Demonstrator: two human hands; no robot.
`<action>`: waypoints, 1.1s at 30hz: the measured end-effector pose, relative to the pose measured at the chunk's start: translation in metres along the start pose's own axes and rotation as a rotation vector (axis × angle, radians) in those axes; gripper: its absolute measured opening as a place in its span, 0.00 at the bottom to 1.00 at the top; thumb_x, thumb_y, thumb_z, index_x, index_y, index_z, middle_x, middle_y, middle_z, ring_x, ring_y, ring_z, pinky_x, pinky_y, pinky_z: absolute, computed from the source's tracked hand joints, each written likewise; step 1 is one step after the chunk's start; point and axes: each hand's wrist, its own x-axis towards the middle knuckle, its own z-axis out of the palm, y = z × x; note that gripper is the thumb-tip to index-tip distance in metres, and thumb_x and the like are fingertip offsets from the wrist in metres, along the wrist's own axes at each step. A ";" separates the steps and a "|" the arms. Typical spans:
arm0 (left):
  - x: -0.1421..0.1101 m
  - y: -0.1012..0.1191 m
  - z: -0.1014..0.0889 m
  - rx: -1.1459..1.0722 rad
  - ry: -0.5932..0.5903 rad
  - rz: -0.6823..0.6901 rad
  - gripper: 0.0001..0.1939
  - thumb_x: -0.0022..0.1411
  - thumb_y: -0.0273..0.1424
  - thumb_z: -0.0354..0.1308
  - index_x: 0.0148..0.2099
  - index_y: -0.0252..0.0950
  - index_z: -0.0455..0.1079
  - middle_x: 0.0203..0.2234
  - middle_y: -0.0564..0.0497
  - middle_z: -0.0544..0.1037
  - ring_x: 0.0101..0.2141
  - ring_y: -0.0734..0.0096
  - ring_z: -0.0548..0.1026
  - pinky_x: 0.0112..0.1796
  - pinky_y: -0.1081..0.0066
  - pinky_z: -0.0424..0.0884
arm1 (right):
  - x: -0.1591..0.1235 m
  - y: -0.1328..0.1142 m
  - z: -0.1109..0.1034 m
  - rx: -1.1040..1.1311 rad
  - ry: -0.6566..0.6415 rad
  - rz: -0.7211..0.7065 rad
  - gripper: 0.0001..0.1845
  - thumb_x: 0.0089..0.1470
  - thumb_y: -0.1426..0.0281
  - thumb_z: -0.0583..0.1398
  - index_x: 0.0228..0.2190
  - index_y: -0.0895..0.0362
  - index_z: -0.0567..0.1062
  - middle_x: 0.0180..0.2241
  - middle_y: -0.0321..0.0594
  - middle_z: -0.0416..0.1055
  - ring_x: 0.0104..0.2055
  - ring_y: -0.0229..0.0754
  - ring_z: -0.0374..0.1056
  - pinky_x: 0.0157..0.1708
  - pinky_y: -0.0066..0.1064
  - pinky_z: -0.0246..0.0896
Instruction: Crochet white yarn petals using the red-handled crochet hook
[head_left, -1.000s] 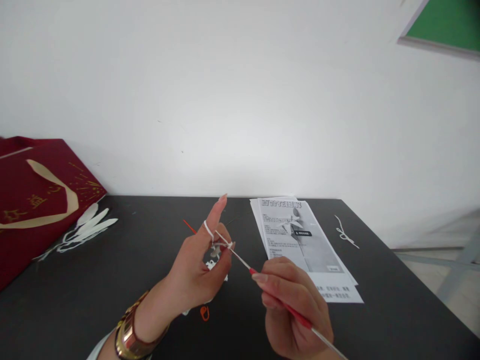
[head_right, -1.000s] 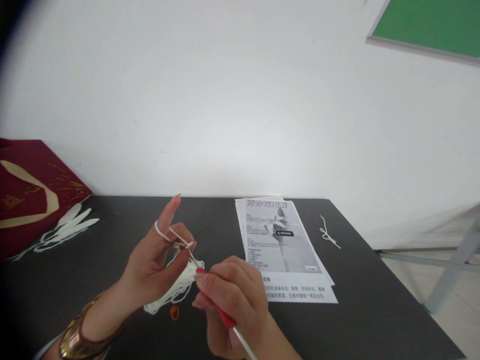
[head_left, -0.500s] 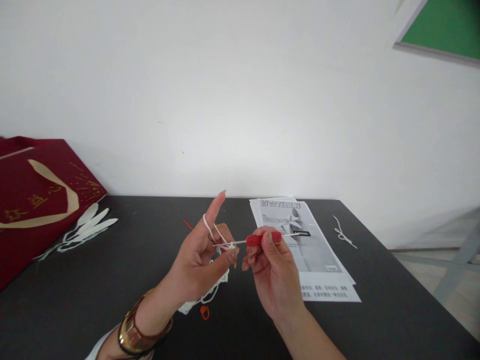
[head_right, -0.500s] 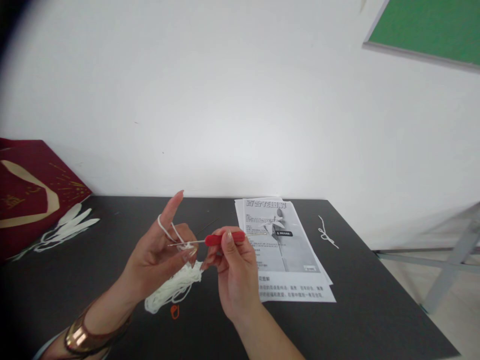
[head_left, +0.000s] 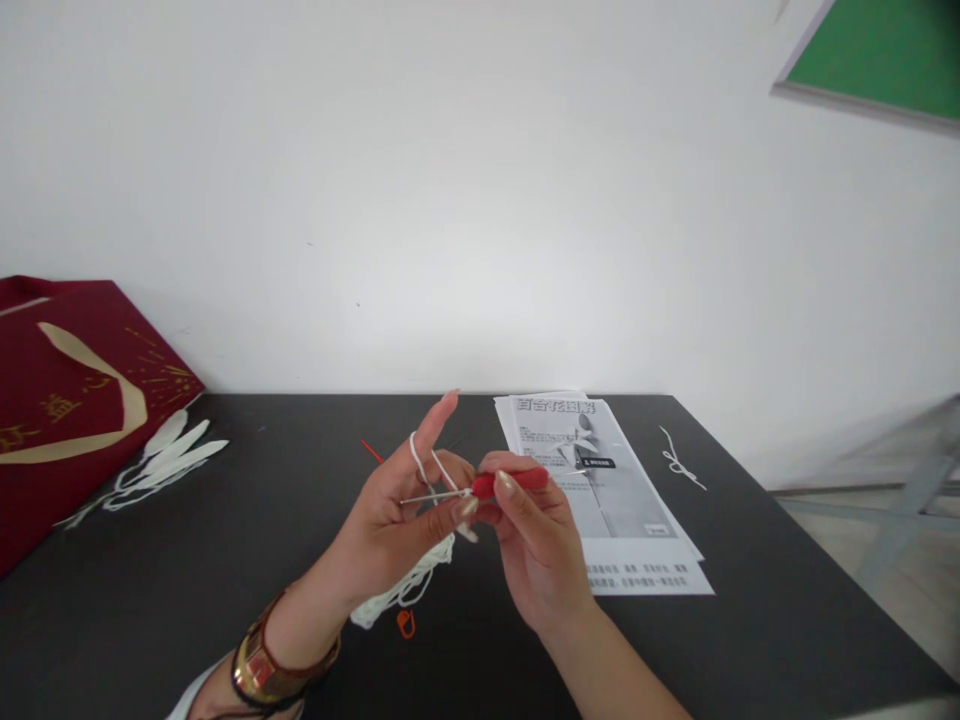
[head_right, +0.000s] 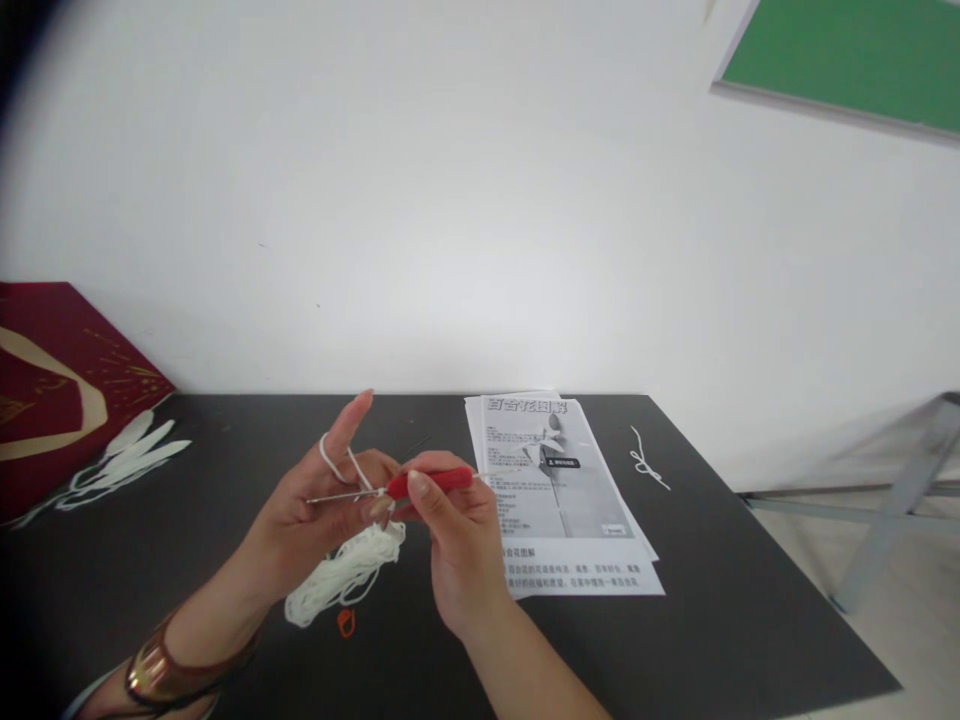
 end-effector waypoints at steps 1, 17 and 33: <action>0.000 0.000 -0.001 0.013 0.012 -0.004 0.38 0.62 0.23 0.60 0.68 0.56 0.53 0.28 0.56 0.71 0.31 0.74 0.71 0.36 0.71 0.70 | 0.000 0.000 0.000 -0.025 0.000 0.015 0.09 0.49 0.63 0.69 0.31 0.54 0.80 0.31 0.34 0.75 0.31 0.35 0.71 0.29 0.24 0.69; 0.004 0.003 0.002 -0.226 -0.009 -0.149 0.36 0.62 0.23 0.59 0.67 0.54 0.55 0.28 0.56 0.72 0.27 0.70 0.75 0.27 0.69 0.75 | 0.006 0.005 -0.004 0.028 -0.078 0.035 0.08 0.43 0.67 0.72 0.29 0.55 0.82 0.21 0.33 0.74 0.16 0.31 0.64 0.14 0.22 0.69; 0.003 0.006 -0.008 -0.313 0.006 -0.269 0.33 0.60 0.24 0.62 0.65 0.48 0.61 0.24 0.55 0.75 0.25 0.72 0.74 0.28 0.72 0.72 | 0.002 0.001 -0.001 -0.008 -0.165 -0.011 0.04 0.47 0.69 0.70 0.29 0.55 0.82 0.22 0.34 0.75 0.18 0.33 0.67 0.16 0.23 0.68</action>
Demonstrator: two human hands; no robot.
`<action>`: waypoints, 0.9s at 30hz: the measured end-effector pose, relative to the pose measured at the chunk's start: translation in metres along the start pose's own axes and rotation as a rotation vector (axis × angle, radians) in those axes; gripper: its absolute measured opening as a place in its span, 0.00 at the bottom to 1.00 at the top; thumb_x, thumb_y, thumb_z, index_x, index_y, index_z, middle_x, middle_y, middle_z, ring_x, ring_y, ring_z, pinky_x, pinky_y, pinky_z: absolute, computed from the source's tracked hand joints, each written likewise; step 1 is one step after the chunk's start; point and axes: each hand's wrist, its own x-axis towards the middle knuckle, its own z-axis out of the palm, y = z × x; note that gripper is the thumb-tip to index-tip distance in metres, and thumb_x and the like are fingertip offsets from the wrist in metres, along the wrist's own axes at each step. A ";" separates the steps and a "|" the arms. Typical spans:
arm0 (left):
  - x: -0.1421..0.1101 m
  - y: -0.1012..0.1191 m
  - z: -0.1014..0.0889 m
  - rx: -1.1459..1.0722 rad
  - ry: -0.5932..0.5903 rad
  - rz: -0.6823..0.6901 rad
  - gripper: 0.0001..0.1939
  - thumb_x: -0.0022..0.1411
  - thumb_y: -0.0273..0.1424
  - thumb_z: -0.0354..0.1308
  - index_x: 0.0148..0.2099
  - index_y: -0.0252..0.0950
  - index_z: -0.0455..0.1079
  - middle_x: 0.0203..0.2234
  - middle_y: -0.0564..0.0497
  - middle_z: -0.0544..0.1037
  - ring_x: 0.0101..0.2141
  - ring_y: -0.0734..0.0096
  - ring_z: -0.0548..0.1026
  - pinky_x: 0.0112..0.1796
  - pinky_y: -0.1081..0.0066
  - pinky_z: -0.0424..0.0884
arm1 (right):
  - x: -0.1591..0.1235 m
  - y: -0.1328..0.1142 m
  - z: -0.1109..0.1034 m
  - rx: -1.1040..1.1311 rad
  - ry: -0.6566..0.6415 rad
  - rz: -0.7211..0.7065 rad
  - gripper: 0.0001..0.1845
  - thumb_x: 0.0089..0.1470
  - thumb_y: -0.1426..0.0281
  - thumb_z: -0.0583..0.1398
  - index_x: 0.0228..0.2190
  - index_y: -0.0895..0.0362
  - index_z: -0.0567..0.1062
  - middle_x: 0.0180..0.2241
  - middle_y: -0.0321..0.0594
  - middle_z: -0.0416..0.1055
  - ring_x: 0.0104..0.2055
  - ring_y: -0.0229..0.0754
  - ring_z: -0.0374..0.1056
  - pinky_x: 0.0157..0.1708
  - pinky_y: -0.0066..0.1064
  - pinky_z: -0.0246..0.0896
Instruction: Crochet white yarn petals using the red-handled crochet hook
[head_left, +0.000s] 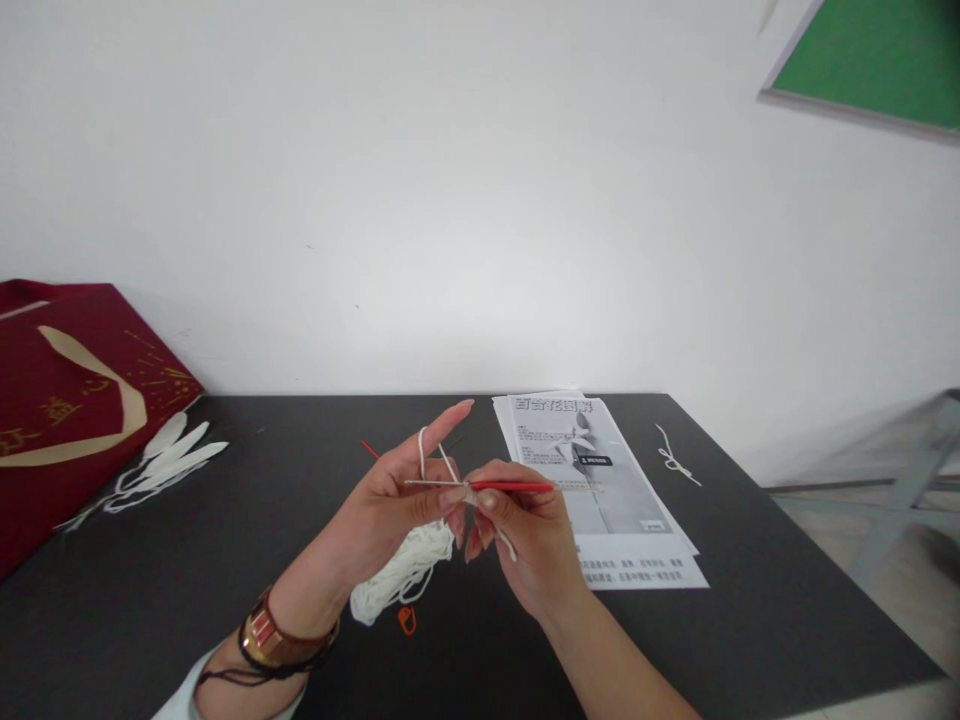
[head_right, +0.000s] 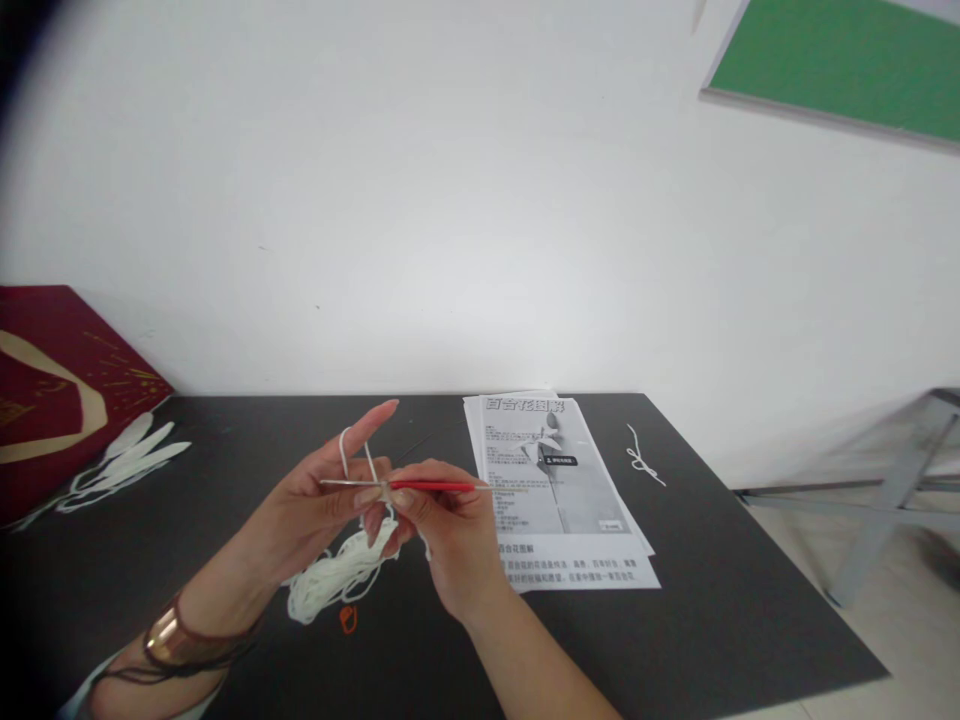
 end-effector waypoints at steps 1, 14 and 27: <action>0.000 0.000 0.000 -0.003 -0.009 0.010 0.34 0.60 0.23 0.62 0.65 0.49 0.60 0.24 0.55 0.75 0.25 0.72 0.74 0.28 0.72 0.72 | 0.000 0.000 0.001 0.010 0.002 0.001 0.04 0.47 0.69 0.70 0.29 0.55 0.82 0.21 0.34 0.74 0.17 0.33 0.67 0.15 0.23 0.67; 0.003 -0.008 0.009 -0.125 0.130 0.019 0.38 0.55 0.24 0.65 0.65 0.51 0.60 0.33 0.52 0.78 0.22 0.78 0.69 0.25 0.75 0.69 | -0.004 0.004 -0.003 -0.304 0.071 -0.172 0.05 0.49 0.70 0.69 0.31 0.51 0.83 0.26 0.34 0.72 0.21 0.35 0.70 0.19 0.26 0.70; 0.001 0.011 0.006 0.108 0.218 -0.049 0.46 0.51 0.16 0.61 0.69 0.46 0.53 0.20 0.59 0.71 0.22 0.77 0.69 0.22 0.78 0.59 | 0.005 -0.001 -0.013 -0.187 0.083 -0.084 0.07 0.43 0.69 0.72 0.27 0.55 0.81 0.20 0.31 0.72 0.17 0.31 0.66 0.17 0.22 0.68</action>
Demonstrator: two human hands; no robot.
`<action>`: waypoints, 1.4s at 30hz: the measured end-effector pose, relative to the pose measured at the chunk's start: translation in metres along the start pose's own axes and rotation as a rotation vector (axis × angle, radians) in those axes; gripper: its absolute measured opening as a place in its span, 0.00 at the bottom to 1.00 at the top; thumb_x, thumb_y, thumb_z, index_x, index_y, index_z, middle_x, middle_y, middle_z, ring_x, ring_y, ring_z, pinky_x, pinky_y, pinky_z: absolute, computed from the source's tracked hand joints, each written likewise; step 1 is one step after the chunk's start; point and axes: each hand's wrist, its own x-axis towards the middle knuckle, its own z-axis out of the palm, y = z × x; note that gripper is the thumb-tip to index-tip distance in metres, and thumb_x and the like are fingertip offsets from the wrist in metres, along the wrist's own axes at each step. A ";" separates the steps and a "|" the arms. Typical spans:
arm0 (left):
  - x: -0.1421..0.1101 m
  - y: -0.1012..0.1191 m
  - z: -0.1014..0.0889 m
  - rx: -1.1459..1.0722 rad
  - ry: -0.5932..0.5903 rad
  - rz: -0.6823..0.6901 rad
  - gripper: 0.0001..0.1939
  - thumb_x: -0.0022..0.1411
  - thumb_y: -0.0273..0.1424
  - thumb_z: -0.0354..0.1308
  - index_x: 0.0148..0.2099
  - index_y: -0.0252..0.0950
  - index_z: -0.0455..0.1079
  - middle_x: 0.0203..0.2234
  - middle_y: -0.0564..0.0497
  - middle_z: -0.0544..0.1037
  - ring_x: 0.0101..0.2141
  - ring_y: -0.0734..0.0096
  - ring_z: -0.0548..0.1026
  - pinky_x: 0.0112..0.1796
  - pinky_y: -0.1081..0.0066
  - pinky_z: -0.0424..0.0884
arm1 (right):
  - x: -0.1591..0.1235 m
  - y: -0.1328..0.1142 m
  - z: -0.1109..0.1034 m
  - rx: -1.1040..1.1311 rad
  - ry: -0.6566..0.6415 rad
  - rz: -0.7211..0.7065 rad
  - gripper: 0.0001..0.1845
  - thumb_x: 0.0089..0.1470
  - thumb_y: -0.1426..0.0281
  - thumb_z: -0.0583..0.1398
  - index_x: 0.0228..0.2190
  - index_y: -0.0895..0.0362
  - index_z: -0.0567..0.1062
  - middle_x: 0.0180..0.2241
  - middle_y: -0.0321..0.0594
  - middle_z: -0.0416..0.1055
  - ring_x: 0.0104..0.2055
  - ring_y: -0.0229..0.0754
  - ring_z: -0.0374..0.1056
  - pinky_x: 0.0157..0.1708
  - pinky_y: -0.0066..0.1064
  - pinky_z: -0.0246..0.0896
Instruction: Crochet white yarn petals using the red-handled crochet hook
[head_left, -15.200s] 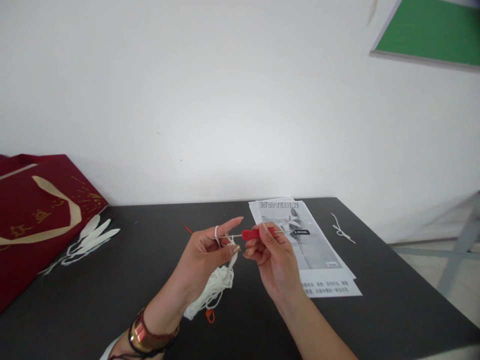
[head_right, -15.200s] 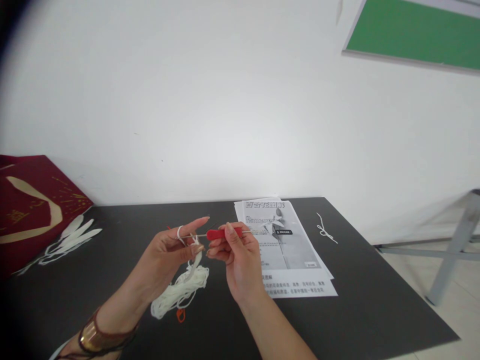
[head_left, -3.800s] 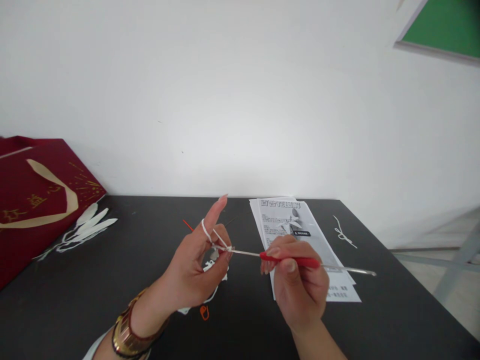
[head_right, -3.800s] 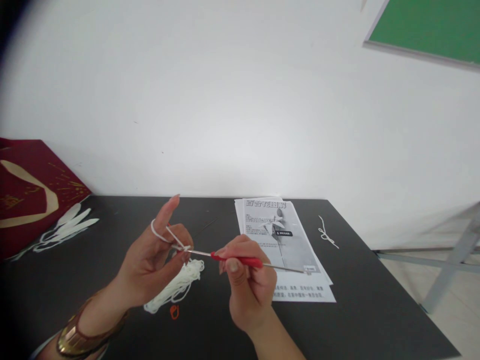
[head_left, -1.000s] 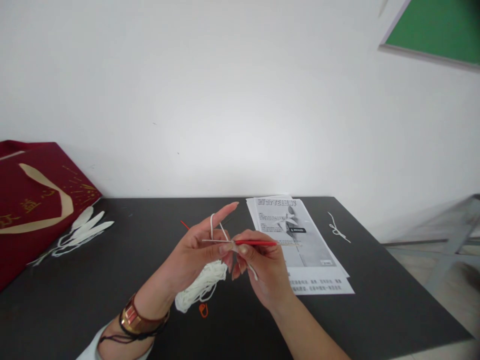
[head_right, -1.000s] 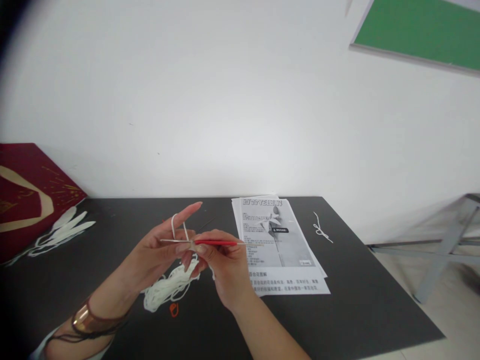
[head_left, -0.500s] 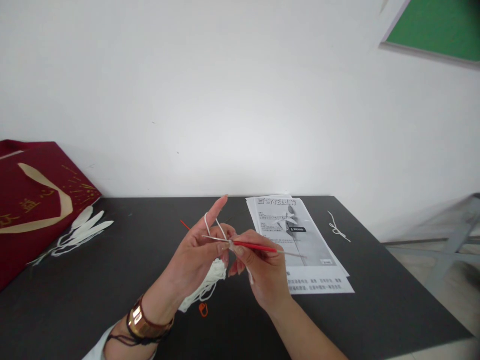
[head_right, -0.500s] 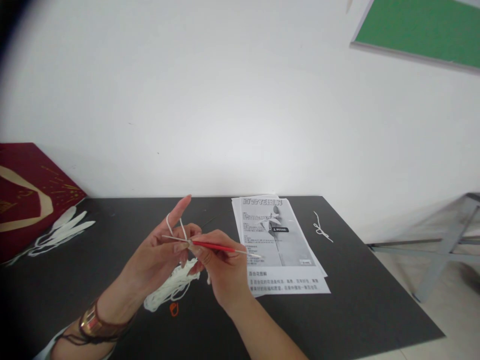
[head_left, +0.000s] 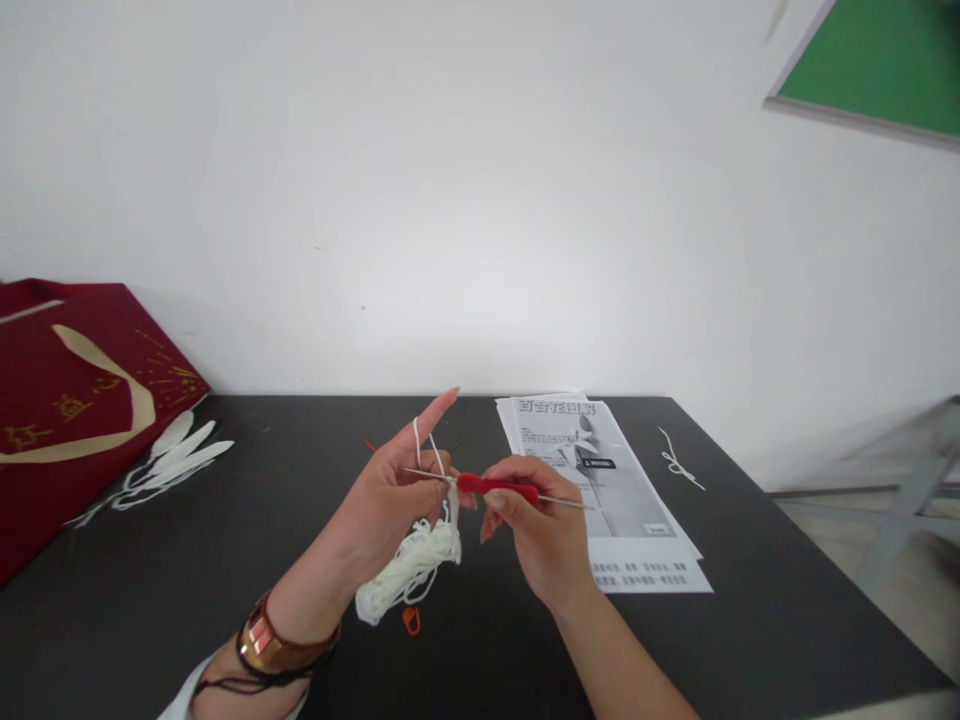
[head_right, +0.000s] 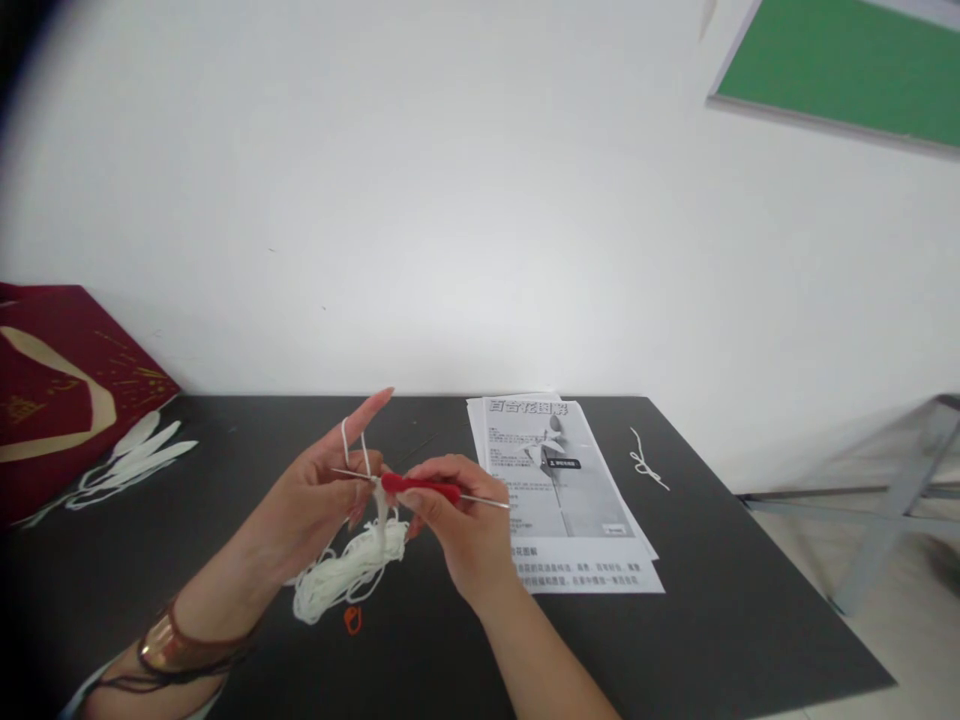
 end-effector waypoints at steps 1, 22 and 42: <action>0.000 0.001 -0.001 0.001 -0.017 0.011 0.45 0.52 0.17 0.61 0.69 0.47 0.52 0.20 0.59 0.71 0.22 0.77 0.68 0.22 0.78 0.59 | 0.001 -0.001 0.001 0.014 0.004 0.004 0.07 0.42 0.70 0.73 0.27 0.55 0.81 0.21 0.31 0.74 0.18 0.31 0.67 0.17 0.22 0.69; -0.008 -0.003 -0.011 -0.236 -0.460 0.045 0.40 0.59 0.26 0.58 0.69 0.52 0.49 0.25 0.53 0.73 0.22 0.74 0.64 0.29 0.70 0.64 | -0.009 -0.015 0.008 0.408 -0.118 0.112 0.04 0.56 0.68 0.66 0.32 0.56 0.77 0.25 0.32 0.74 0.22 0.30 0.69 0.22 0.22 0.75; -0.010 0.004 -0.011 -0.225 -0.464 0.060 0.38 0.57 0.26 0.58 0.69 0.47 0.53 0.21 0.54 0.67 0.23 0.73 0.62 0.29 0.70 0.61 | -0.014 -0.032 0.005 0.182 -0.153 -0.203 0.02 0.60 0.69 0.61 0.33 0.52 0.76 0.28 0.32 0.66 0.24 0.33 0.67 0.20 0.26 0.73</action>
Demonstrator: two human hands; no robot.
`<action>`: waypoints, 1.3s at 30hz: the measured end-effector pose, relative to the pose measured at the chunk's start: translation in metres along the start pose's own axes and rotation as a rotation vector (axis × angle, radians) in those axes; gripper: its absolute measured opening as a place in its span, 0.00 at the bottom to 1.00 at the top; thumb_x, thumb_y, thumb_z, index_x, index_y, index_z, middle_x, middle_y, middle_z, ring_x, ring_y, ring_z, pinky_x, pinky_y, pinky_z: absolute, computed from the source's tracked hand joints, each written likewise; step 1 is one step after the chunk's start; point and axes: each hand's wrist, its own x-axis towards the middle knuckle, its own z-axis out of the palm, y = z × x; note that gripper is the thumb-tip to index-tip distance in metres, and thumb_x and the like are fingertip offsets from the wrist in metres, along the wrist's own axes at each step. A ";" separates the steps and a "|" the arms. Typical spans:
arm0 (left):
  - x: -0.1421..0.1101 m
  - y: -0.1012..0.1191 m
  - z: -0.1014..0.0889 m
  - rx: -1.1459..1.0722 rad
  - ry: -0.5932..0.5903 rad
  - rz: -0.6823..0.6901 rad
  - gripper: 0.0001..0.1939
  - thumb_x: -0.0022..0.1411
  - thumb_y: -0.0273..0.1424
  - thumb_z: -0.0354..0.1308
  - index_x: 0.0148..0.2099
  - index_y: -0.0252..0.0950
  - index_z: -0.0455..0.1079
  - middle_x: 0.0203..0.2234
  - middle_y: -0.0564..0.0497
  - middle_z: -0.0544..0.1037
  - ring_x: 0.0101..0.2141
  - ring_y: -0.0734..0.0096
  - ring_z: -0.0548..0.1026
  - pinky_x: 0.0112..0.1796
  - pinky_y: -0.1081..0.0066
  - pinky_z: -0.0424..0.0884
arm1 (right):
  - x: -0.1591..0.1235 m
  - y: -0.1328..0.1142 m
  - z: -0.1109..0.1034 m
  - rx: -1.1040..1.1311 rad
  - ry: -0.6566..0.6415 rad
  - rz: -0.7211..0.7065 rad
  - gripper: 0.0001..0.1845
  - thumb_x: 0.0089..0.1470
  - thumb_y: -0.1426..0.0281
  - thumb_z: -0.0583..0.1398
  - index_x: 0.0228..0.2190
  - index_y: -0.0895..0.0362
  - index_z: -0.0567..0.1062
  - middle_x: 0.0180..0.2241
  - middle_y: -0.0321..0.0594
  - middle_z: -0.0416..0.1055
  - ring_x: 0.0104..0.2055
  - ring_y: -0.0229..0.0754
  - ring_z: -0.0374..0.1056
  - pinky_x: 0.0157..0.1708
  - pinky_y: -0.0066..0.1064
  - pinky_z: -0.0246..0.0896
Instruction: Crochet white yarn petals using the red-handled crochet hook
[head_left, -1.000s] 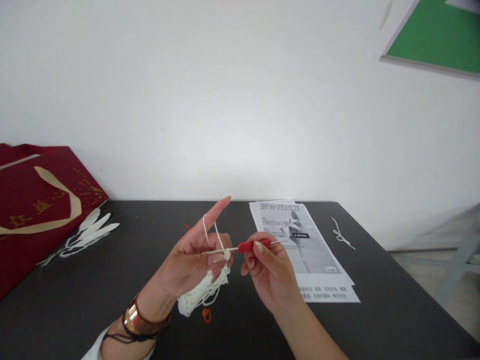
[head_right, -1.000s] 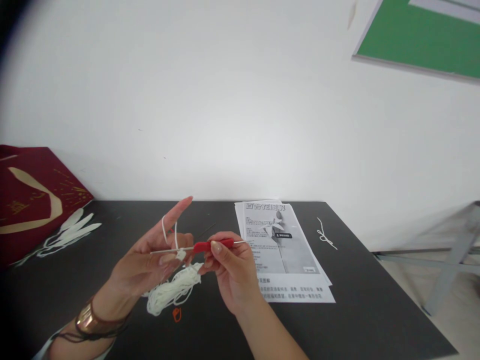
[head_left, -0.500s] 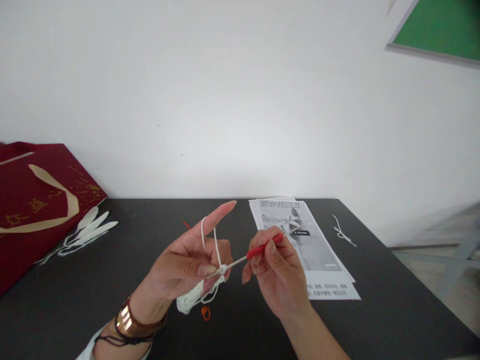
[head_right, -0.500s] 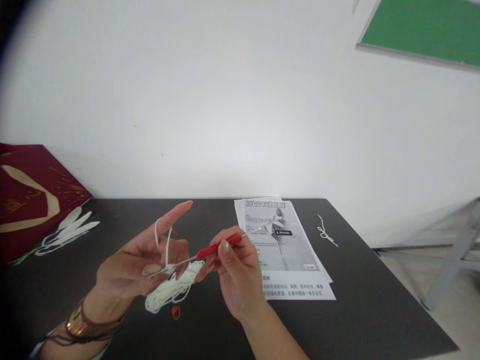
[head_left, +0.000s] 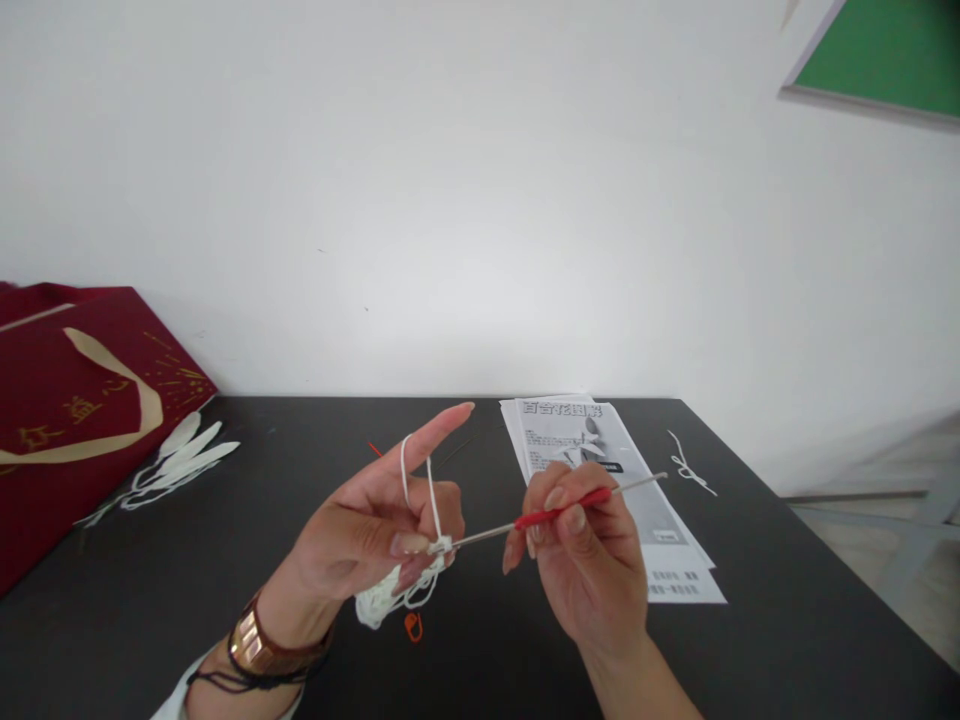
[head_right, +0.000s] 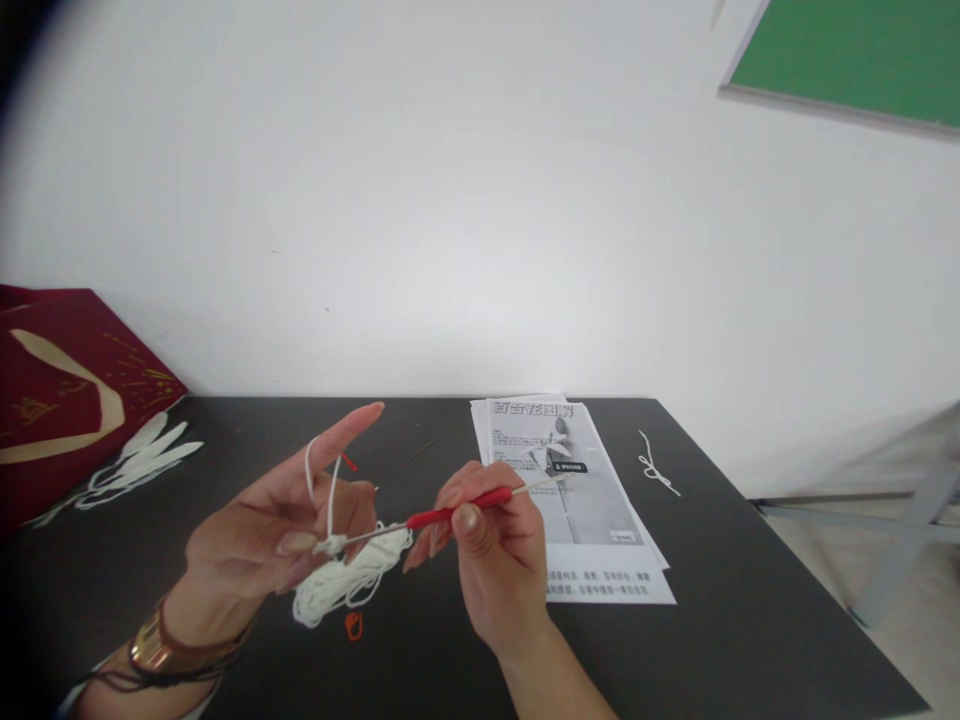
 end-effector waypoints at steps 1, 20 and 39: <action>0.000 0.000 0.000 0.003 0.001 0.003 0.38 0.57 0.26 0.58 0.69 0.47 0.54 0.21 0.54 0.68 0.23 0.73 0.62 0.29 0.70 0.62 | 0.000 0.000 0.000 -0.010 0.006 -0.007 0.02 0.59 0.69 0.61 0.33 0.52 0.76 0.28 0.32 0.66 0.24 0.33 0.67 0.20 0.26 0.72; 0.000 -0.001 -0.001 -0.012 0.009 0.006 0.38 0.57 0.25 0.58 0.68 0.46 0.54 0.22 0.54 0.69 0.23 0.73 0.61 0.29 0.70 0.63 | -0.002 -0.007 0.002 -0.127 0.022 -0.102 0.02 0.58 0.68 0.62 0.34 0.51 0.77 0.27 0.34 0.66 0.24 0.36 0.67 0.19 0.29 0.72; 0.000 0.000 -0.008 0.137 -0.018 0.010 0.37 0.63 0.23 0.56 0.70 0.49 0.48 0.23 0.54 0.66 0.22 0.76 0.60 0.22 0.77 0.57 | -0.016 -0.014 -0.007 -0.499 -0.052 -0.301 0.07 0.60 0.72 0.60 0.39 0.51 0.77 0.29 0.39 0.73 0.29 0.42 0.70 0.25 0.36 0.68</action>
